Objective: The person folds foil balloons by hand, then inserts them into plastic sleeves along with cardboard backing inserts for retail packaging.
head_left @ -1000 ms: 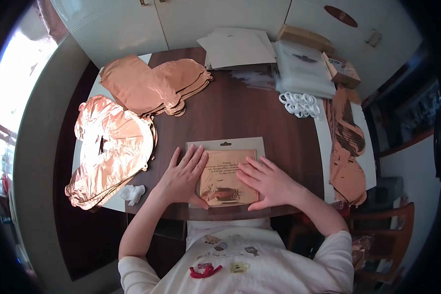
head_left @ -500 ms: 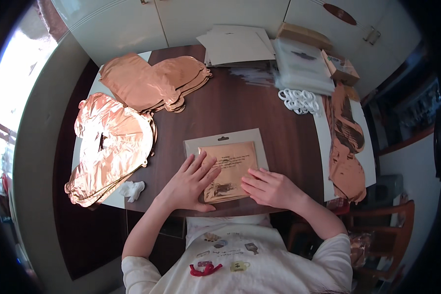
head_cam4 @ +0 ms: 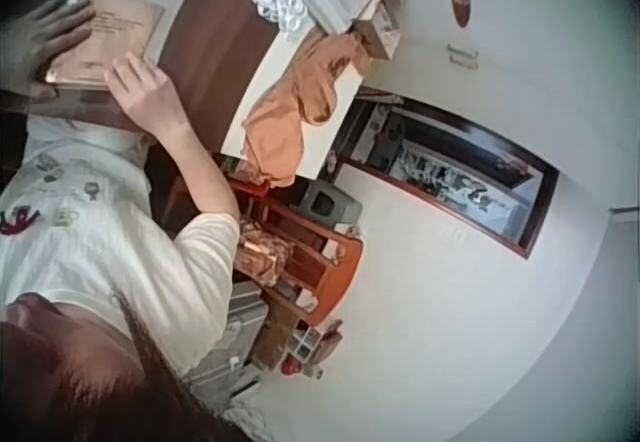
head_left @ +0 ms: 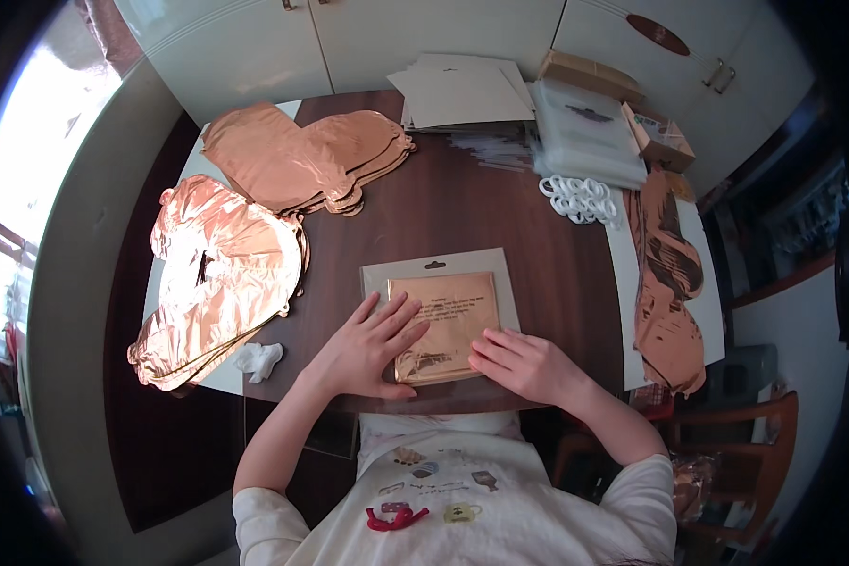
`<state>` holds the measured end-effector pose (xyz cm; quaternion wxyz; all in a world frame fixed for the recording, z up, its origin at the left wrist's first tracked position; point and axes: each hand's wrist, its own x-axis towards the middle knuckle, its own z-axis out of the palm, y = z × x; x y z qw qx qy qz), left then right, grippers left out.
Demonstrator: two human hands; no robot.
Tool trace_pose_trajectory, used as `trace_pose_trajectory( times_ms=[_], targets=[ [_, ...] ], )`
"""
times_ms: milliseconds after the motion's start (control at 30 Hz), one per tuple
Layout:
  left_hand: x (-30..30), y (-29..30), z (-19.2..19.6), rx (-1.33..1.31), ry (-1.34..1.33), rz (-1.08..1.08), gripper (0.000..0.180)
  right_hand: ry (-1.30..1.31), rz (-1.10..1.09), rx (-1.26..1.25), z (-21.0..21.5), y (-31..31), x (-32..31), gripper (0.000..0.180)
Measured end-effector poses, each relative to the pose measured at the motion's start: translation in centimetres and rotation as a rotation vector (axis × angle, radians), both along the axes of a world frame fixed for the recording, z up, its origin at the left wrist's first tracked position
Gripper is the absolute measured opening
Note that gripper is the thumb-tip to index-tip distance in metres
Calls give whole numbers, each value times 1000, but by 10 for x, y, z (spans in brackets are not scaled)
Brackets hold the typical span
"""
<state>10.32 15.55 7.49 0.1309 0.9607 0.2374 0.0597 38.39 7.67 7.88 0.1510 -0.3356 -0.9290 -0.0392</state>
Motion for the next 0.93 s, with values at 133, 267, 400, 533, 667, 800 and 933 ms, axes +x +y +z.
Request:
trace_pose_trajectory(
  times_ms=[133, 267, 400, 533, 667, 800, 933],
  targets=[
    [0, 1, 1, -6, -22, -2, 85, 44, -46, 36, -3, -1, -2, 22],
    [4, -4, 11, 35, -3, 0, 77, 48, -100, 50, 1, 1, -5, 19],
    [7, -8, 23, -2, -42, 11, 65, 203, -137, 72, 11, 16, -7, 14],
    [15, -14, 35, 166, -72, 143, 46, 304, -149, 48, 26, 28, -7, 11],
    [16, -17, 41, 295, -35, 298, 42, 381, -167, -82, 39, 36, -4, 13],
    [16, -14, 64, 188, -10, 343, 38, 623, -388, -253, 38, 63, 20, 17],
    [17, -12, 83, 105, 93, 360, 41, 343, -793, 84, 10, 115, 88, 14]
  ],
)
